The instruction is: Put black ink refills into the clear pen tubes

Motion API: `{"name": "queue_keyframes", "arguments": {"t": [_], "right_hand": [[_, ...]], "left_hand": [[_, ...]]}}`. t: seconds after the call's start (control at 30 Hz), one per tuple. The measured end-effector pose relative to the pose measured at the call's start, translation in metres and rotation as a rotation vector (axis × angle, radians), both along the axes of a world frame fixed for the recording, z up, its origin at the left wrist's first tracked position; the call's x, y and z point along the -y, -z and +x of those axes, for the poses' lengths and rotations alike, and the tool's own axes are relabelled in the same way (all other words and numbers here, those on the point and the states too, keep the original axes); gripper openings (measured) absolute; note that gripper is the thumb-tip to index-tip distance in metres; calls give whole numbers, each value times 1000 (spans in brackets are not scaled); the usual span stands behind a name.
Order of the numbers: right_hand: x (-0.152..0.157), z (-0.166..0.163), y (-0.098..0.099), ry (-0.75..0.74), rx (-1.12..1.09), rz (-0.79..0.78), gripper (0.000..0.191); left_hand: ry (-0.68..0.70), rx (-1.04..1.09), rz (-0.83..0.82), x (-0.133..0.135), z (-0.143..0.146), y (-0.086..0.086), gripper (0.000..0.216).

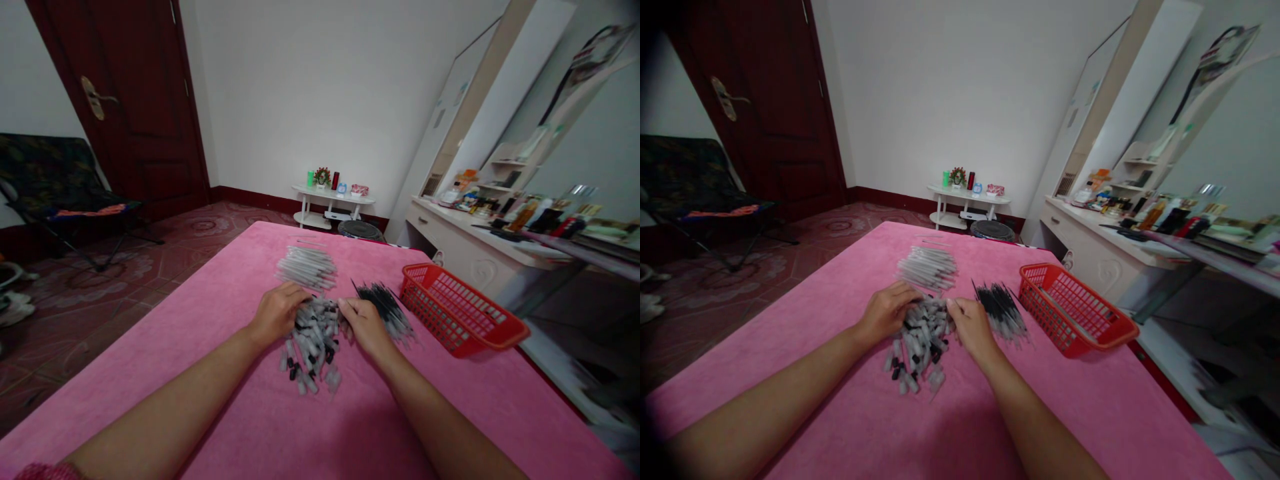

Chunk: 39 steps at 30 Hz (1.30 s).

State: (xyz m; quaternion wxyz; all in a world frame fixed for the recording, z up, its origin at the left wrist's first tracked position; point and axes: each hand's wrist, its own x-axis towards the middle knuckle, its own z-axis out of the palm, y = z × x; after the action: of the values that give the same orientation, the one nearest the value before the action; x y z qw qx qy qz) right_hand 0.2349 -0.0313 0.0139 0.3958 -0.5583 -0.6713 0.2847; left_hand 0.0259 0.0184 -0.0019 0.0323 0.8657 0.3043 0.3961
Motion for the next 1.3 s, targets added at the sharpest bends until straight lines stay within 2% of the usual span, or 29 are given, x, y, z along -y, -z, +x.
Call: {"name": "queue_keyframes", "arguments": {"t": [0.07,0.17,0.23,0.3,0.4,0.53,0.67,0.9,1.3], "right_hand": [[-1,0,2,18,56,82,40],[0,1,4,71,291,241,13],[1,2,6,91,419,248,17],[2,3,7,103,480,224,19],[2,3,6,127,482,210,13],[0,1,3,125,346,224,9],[0,-3,3,119,242,229,10],[1,-6,3,119,214,234,10],[9,-10,-7,100,235,354,11]], "left_hand": [[-28,84,-23,-2,-1,2,20],[-89,342,-156,-7,-1,5,17],[-79,558,-317,-11,0,6,13],[-6,762,-497,-13,3,5,15],[94,990,-703,-12,7,2,31],[145,1174,-876,-8,9,-3,47],[182,1238,-963,-6,12,-2,50],[194,1210,-989,2,21,-2,45],[93,1235,-1037,4,23,-6,41]]}}
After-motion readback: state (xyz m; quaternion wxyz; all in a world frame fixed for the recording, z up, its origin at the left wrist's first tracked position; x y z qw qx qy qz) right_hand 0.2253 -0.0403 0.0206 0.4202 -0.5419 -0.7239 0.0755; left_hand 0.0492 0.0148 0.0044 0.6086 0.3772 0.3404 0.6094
